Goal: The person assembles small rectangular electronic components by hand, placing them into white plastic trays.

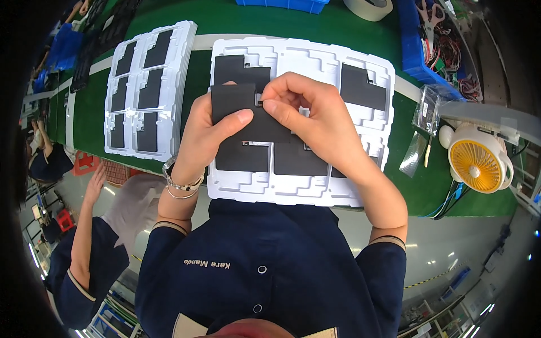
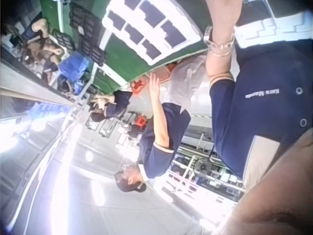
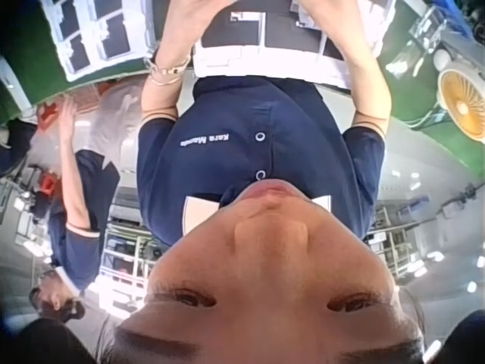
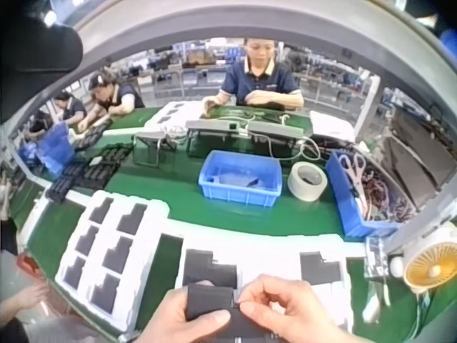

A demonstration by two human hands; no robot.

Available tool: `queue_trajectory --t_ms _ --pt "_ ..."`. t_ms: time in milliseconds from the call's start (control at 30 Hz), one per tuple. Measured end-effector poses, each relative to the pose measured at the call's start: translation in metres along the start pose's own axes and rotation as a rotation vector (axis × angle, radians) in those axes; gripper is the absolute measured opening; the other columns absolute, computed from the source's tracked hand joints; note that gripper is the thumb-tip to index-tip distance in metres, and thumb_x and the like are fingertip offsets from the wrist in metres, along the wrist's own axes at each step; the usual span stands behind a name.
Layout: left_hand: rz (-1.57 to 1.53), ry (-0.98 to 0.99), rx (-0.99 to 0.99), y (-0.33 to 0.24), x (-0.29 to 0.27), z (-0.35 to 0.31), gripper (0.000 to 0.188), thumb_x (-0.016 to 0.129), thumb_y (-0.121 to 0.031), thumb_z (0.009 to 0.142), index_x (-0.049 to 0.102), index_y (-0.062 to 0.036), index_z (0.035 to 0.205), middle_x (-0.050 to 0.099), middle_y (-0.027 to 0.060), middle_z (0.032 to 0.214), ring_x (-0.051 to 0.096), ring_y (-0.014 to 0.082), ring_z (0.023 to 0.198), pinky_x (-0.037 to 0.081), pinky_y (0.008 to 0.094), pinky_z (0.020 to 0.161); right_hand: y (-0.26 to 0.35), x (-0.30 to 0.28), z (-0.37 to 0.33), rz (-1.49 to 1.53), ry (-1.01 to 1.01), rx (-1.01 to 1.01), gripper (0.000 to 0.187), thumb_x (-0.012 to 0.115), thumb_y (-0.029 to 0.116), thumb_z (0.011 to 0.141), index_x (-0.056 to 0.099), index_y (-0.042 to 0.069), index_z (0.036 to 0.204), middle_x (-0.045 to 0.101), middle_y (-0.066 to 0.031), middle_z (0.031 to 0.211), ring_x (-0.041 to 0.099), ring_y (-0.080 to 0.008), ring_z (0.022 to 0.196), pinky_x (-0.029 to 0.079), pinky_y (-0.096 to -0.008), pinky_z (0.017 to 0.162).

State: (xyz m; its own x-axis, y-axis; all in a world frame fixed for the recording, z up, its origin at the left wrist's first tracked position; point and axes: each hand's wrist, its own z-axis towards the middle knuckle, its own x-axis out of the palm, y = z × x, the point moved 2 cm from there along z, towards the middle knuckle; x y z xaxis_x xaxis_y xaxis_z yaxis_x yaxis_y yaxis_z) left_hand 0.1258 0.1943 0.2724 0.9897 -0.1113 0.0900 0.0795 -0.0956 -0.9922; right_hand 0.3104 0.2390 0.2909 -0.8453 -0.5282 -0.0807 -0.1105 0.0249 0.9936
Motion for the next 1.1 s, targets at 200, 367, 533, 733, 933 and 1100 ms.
queue_trajectory --t_ms 200,367,533,733,933,1100 --pt "0.108 0.036 -0.046 0.000 0.001 -0.001 0.016 0.069 -0.017 0.086 0.061 -0.0031 0.087 0.053 -0.0038 0.066 0.045 0.0036 0.060 0.035 0.0222 0.053 -0.004 0.002 0.002 0.033 0.061 0.031 0.010 0.065 0.010 0.090 0.064 0.000 0.092 0.061 0.0014 0.081 0.050 -0.0061 0.073 0.042 -0.0226 0.066" --pt "0.139 -0.017 0.035 0.003 0.002 0.001 0.017 0.069 -0.017 0.085 0.060 -0.0027 0.086 0.052 -0.0033 0.064 0.045 0.0044 0.058 0.035 0.0227 0.053 -0.016 0.006 0.004 0.302 0.043 0.222 0.008 0.065 0.008 0.090 0.065 0.000 0.092 0.062 0.0013 0.082 0.052 -0.0059 0.075 0.043 -0.0235 0.070" --pt "0.164 -0.023 0.032 0.000 -0.002 -0.001 0.017 0.069 -0.017 0.084 0.059 -0.0024 0.085 0.052 -0.0033 0.064 0.045 0.0047 0.059 0.036 0.0230 0.053 -0.009 0.014 -0.001 0.090 -0.047 -0.022 0.006 0.065 0.006 0.090 0.067 0.001 0.093 0.064 0.0006 0.087 0.055 -0.0061 0.078 0.045 -0.0233 0.074" --pt "0.141 -0.067 0.057 -0.004 -0.008 0.007 0.019 0.068 -0.018 0.086 0.058 -0.0030 0.082 0.052 -0.0029 0.065 0.046 0.0048 0.061 0.037 0.0221 0.055 -0.012 0.003 0.011 0.264 0.031 0.191 0.013 0.067 0.009 0.089 0.065 0.001 0.100 0.061 0.0009 0.075 0.053 -0.0037 0.071 0.043 -0.0200 0.064" --pt "0.742 -0.203 0.423 0.001 -0.026 0.021 0.038 0.068 -0.022 0.088 0.060 -0.0052 0.120 0.065 0.0071 0.117 0.058 0.0284 0.112 0.044 0.0381 0.097 -0.009 -0.045 0.004 -0.179 -0.047 0.072 0.017 0.065 0.014 0.091 0.066 0.000 0.100 0.052 0.0028 0.064 0.047 -0.0047 0.059 0.037 -0.0219 0.053" --pt "1.120 -0.152 0.377 0.023 -0.037 0.021 0.045 0.065 -0.026 0.089 0.058 -0.0063 0.129 0.053 0.0095 0.140 0.037 0.0363 0.136 0.029 0.0488 0.111 -0.031 -0.071 0.004 -0.591 -0.275 0.125 0.020 0.067 0.018 0.089 0.068 0.001 0.099 0.057 -0.0039 0.059 0.048 -0.0137 0.051 0.040 -0.0294 0.051"
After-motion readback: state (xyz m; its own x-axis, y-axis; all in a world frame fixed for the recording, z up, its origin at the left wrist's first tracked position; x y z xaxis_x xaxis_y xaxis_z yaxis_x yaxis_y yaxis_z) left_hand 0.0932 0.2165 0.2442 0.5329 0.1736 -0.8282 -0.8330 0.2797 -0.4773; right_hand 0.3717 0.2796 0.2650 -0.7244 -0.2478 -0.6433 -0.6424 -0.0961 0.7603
